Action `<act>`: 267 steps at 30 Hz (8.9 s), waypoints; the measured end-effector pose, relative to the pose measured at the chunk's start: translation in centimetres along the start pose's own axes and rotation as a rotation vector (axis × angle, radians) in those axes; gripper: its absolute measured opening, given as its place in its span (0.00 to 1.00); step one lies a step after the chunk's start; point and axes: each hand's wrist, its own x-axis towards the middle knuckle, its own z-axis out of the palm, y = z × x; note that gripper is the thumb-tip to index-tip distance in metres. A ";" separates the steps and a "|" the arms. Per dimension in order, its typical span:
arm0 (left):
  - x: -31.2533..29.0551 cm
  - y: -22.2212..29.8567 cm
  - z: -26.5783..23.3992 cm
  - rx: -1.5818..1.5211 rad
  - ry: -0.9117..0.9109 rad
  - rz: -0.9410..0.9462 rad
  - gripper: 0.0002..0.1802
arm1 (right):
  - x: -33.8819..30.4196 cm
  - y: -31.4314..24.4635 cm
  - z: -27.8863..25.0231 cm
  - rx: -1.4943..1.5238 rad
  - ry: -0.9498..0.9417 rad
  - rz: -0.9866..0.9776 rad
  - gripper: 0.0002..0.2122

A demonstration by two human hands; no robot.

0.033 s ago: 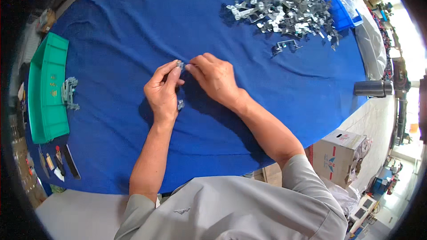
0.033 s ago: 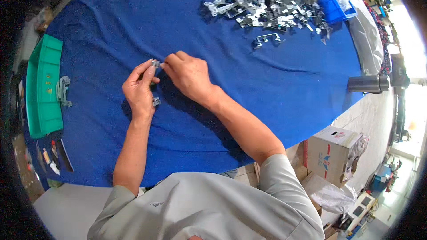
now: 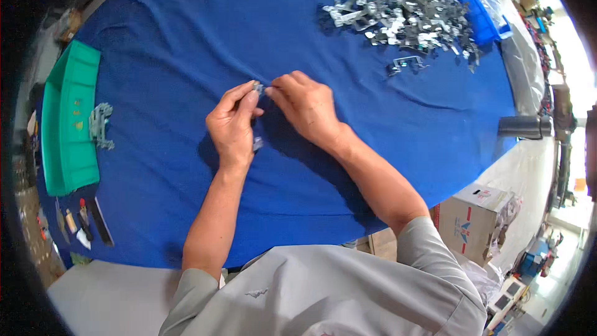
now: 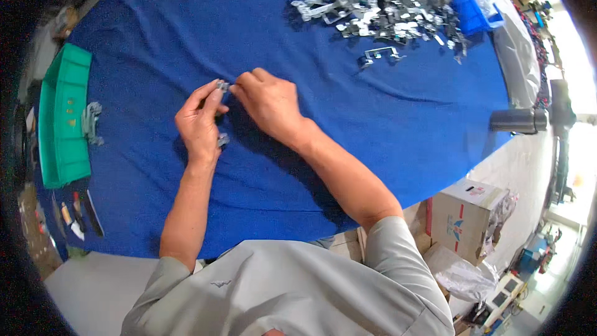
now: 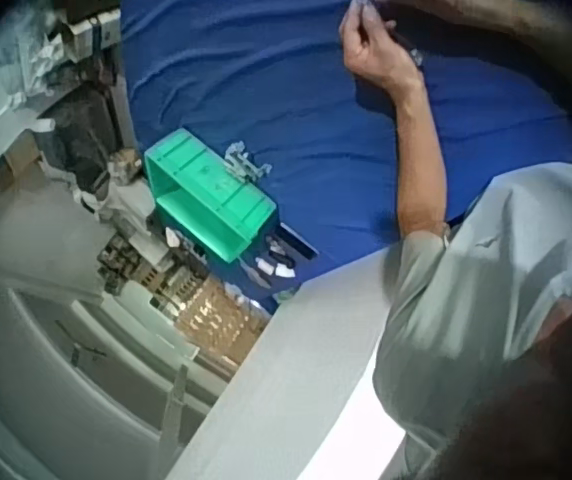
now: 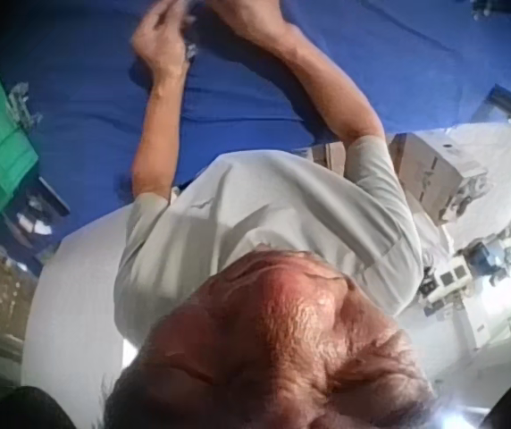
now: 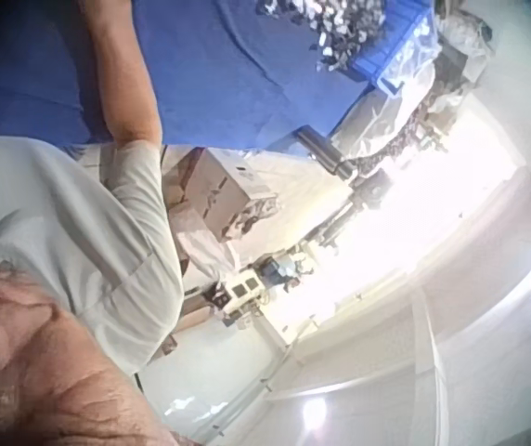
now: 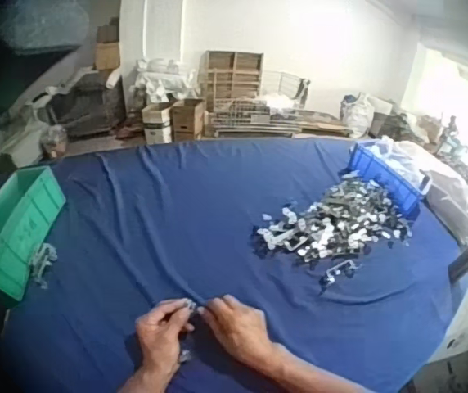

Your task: Assembling small metal components or clips on a blue-clothed workbench.

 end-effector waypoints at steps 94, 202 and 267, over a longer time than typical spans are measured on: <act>0.6 -1.2 -0.3 -0.041 -0.062 0.001 0.11 | -0.5 1.1 0.4 0.157 0.092 -0.006 0.04; 1.4 -1.3 -0.8 0.078 -0.168 0.111 0.12 | 0.5 1.4 -0.1 0.080 -0.012 -0.053 0.11; 0.9 -1.2 -0.3 0.120 -0.127 0.157 0.12 | 0.5 1.3 0.1 0.239 0.099 -0.047 0.10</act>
